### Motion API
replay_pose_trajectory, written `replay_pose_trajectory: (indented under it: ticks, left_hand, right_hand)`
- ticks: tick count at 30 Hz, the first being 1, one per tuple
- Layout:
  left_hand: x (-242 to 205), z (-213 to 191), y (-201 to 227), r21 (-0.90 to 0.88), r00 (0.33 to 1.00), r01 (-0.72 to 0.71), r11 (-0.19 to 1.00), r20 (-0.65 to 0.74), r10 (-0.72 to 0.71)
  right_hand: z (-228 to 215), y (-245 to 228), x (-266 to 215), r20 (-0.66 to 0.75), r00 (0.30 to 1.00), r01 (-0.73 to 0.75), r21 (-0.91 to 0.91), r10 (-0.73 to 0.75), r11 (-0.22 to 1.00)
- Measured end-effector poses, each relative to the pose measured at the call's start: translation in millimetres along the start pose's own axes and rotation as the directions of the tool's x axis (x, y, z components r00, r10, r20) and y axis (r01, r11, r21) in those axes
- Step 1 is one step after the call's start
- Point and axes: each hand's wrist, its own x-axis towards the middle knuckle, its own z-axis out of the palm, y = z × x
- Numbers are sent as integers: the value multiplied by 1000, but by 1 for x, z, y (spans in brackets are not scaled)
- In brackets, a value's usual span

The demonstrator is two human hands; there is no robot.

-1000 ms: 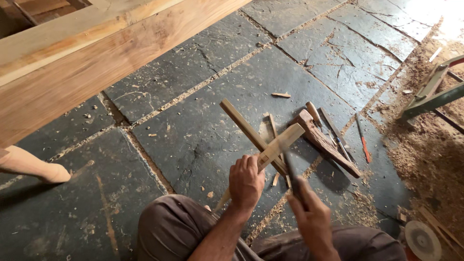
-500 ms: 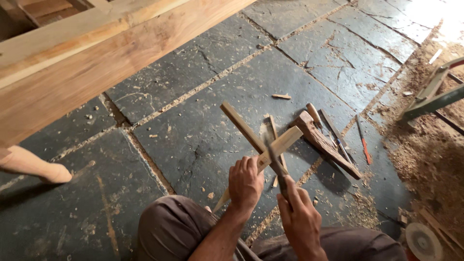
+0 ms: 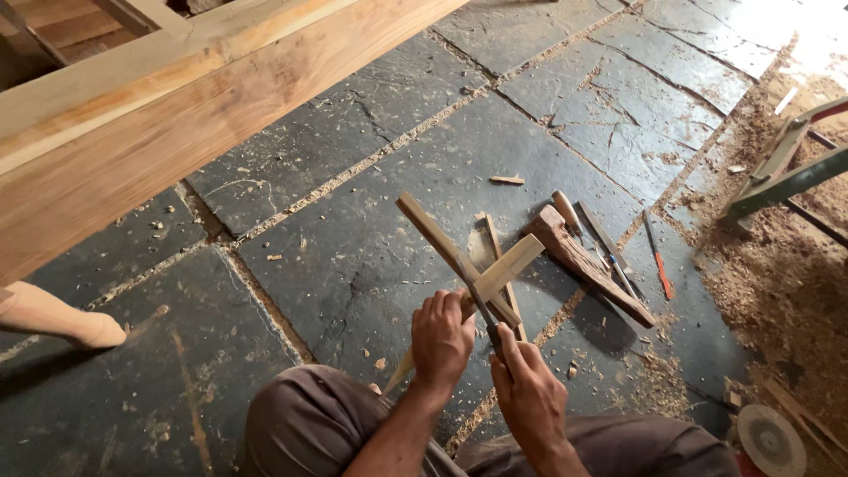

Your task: The person assembles wooden components by inserting dowels and slats into a wooden block by hand, and then uses a handheld power tool to work on the wood.

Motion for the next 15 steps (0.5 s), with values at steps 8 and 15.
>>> replay_pose_trajectory:
  ticks: [8, 15]
  left_hand:
    - [0, 2, 0, -24, 997, -62, 998, -50, 60]
    - [2, -1, 6, -46, 999, -18, 999, 30, 19]
  right_hand:
    - [-15, -8, 3, -101, 994, 48, 76, -41, 996]
    - [-20, -7, 9, -114, 992, 74, 101, -62, 992]
